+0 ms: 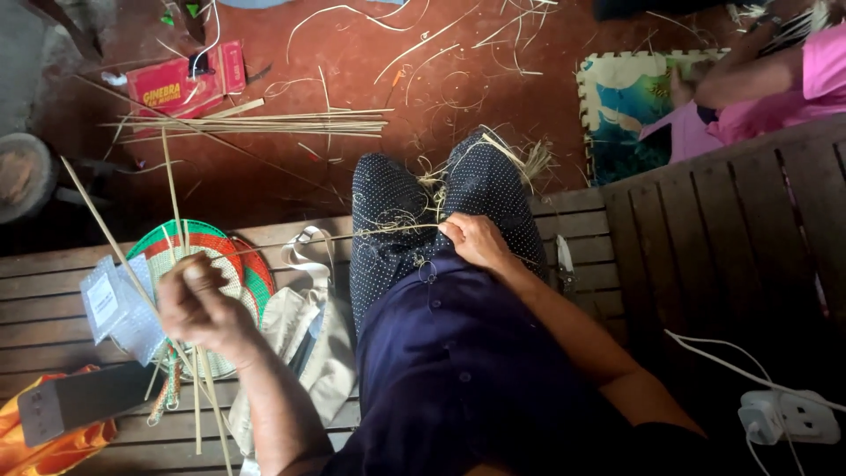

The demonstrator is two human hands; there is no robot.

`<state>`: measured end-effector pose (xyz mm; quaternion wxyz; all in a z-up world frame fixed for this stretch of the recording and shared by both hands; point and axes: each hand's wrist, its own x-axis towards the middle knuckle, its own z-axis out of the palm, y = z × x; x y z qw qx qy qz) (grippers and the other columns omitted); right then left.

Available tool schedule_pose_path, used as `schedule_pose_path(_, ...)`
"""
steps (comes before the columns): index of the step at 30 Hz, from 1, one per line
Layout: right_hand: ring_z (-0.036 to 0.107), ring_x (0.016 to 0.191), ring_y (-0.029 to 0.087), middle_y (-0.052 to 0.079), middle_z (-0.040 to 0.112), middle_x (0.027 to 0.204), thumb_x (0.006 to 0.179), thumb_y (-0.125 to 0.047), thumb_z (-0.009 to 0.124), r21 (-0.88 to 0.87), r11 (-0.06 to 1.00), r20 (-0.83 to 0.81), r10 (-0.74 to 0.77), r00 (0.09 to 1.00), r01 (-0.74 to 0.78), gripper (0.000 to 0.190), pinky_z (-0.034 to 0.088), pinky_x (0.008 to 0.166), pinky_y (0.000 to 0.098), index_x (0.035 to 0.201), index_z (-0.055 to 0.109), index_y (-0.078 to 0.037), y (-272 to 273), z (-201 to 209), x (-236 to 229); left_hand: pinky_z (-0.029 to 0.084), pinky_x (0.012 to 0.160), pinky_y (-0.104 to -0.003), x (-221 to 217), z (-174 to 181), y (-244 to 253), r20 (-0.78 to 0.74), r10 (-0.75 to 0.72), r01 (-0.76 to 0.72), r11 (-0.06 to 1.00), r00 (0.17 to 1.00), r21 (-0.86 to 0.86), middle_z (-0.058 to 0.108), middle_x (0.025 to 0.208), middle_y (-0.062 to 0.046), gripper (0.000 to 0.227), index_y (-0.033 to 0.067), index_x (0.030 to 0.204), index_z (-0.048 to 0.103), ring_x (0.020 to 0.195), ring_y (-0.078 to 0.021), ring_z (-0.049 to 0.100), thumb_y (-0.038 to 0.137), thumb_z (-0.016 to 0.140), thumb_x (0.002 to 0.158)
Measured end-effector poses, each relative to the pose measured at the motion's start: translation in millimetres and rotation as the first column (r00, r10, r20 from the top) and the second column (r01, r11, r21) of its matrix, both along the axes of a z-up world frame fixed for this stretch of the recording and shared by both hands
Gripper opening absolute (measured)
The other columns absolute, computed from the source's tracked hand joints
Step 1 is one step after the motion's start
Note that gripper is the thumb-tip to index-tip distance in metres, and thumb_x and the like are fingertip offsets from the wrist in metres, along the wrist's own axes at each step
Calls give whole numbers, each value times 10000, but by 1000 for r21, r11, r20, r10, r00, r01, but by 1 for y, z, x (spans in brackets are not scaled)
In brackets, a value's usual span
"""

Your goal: Shaving and refining thin bamboo strips using a small hand knife for craft production.

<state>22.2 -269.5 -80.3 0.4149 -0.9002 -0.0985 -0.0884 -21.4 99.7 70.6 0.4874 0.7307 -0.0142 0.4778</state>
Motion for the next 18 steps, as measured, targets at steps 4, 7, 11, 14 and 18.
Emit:
schedule_pose_path(4, 546, 455, 193, 54, 680, 661, 899, -36, 627, -13, 1000, 208, 28, 978, -26, 97, 461, 450, 336, 824, 688, -32, 2, 15, -6, 451, 628, -338, -13, 30, 19, 46, 95, -101, 985, 994, 140, 642, 808, -138, 104, -76, 1056, 704, 629, -204, 530, -93, 612, 1101)
schedule_pose_path(7, 480, 420, 146, 38, 625, 604, 889, 12, 637, 25, 997, 281, 58, 958, -68, 130, 417, 401, 307, 765, 641, -26, 0, 15, -6, 460, 627, -341, -22, 44, 41, 120, 64, -73, 994, 991, 76, 621, 921, -170, 113, -56, 1091, 640, 674, -223, 511, 5, 595, 1174)
schedule_pose_path(11, 530, 443, 177, 62, 694, 679, 892, 2, 623, 53, 996, 265, 49, 963, -65, 87, 448, 435, 316, 827, 679, -10, 0, 23, -9, 428, 572, -371, -28, 53, 76, 238, 27, -70, 982, 971, 174, 638, 892, -202, 170, -89, 1114, 662, 618, -240, 478, 36, 600, 1211)
schedule_pose_path(14, 530, 429, 160, 72, 739, 727, 897, -12, 644, 79, 995, 249, 41, 968, -63, 74, 440, 408, 298, 849, 698, 5, -1, 22, -10, 448, 590, -389, -38, 61, 86, 199, 273, -316, 920, 941, 232, 592, 682, -133, 409, -73, 933, 683, 536, -224, 502, 124, 537, 1260)
schedule_pose_path(18, 537, 432, 159, 66, 736, 719, 899, -27, 654, 75, 996, 208, 33, 978, -50, 66, 439, 408, 305, 862, 703, -4, -2, 23, -9, 364, 546, -368, -48, 65, 84, 264, 305, -373, 888, 915, 269, 596, 738, -181, 473, -84, 884, 606, 547, -209, 413, 163, 596, 1288)
